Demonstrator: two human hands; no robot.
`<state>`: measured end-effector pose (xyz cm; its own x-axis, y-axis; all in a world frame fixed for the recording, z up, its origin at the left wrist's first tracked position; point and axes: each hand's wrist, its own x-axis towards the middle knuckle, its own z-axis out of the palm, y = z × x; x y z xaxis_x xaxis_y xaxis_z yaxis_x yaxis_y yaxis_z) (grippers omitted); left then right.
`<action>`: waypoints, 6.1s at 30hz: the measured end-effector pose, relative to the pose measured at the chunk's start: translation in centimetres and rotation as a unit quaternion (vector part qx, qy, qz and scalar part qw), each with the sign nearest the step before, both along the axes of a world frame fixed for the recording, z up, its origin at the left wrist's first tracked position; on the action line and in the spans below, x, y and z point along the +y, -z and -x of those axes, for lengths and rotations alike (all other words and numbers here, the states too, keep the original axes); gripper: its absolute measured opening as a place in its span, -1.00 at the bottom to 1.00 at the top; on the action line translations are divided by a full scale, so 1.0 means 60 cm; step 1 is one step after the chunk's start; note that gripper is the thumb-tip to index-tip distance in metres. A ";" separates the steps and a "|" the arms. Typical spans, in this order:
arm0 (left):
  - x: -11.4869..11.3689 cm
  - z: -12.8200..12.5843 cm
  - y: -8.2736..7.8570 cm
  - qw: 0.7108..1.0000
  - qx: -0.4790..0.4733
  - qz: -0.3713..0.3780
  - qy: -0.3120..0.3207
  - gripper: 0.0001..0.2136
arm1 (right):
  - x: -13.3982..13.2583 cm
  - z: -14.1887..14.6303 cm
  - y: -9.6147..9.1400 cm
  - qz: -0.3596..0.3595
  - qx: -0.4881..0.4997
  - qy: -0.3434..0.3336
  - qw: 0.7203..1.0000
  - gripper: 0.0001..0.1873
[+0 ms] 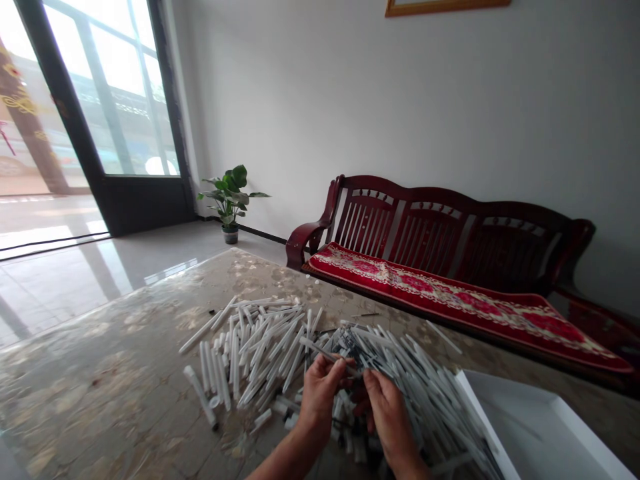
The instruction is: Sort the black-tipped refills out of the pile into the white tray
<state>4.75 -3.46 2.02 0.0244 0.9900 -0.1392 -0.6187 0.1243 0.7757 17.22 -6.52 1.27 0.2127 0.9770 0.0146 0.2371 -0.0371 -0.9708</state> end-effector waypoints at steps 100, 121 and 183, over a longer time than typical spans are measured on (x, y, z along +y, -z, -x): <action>0.008 0.027 -0.008 0.958 0.238 -0.146 -0.071 -0.67 | -0.014 0.017 0.011 -0.111 -0.201 -0.022 0.973 -0.50; 0.089 0.227 -0.067 0.808 0.566 -0.069 -0.149 -0.71 | -0.025 0.056 0.027 -0.372 -0.370 -0.035 0.851 -0.57; 0.025 0.047 0.035 0.999 -0.012 0.005 0.052 -0.54 | 0.001 -0.005 0.049 -0.084 -0.181 0.032 0.979 -0.37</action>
<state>1.96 -1.96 -0.07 0.1305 0.9804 -0.1475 -0.6204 0.1968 0.7592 17.51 -6.48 -1.64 0.2256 0.9391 0.2592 0.5691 0.0889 -0.8174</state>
